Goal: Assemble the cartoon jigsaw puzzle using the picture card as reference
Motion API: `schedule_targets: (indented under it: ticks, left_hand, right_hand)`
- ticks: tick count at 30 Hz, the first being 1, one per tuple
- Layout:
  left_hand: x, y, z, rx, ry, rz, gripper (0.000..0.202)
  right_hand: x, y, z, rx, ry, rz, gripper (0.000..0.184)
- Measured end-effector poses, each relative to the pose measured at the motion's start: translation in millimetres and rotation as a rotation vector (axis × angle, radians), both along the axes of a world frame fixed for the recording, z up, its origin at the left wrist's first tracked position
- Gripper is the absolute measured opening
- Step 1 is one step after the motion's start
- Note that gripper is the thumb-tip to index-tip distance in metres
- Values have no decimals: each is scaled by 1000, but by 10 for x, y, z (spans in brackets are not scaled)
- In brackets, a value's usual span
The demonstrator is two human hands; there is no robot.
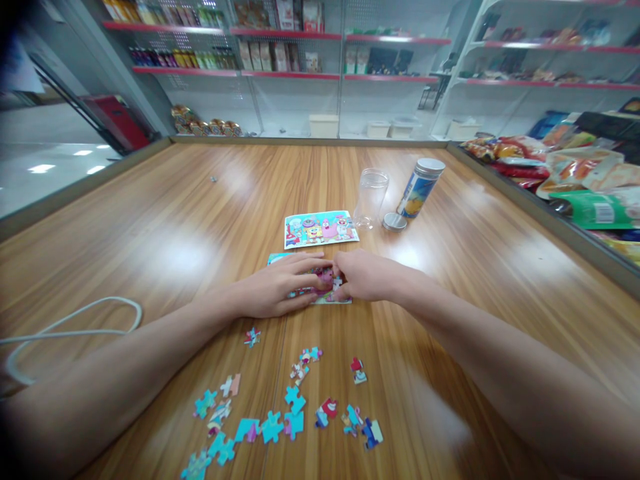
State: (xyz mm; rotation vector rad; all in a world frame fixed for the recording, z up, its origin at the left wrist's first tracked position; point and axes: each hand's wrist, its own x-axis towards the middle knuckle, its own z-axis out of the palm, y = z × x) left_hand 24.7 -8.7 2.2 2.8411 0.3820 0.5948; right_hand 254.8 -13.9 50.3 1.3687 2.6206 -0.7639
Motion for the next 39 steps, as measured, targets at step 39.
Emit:
schedule_targets:
  ticks: [39]
  left_hand:
    - [5,-10,14,-13,7,20,31]
  right_hand:
    - [-13,-39,250,12,51,-160,19]
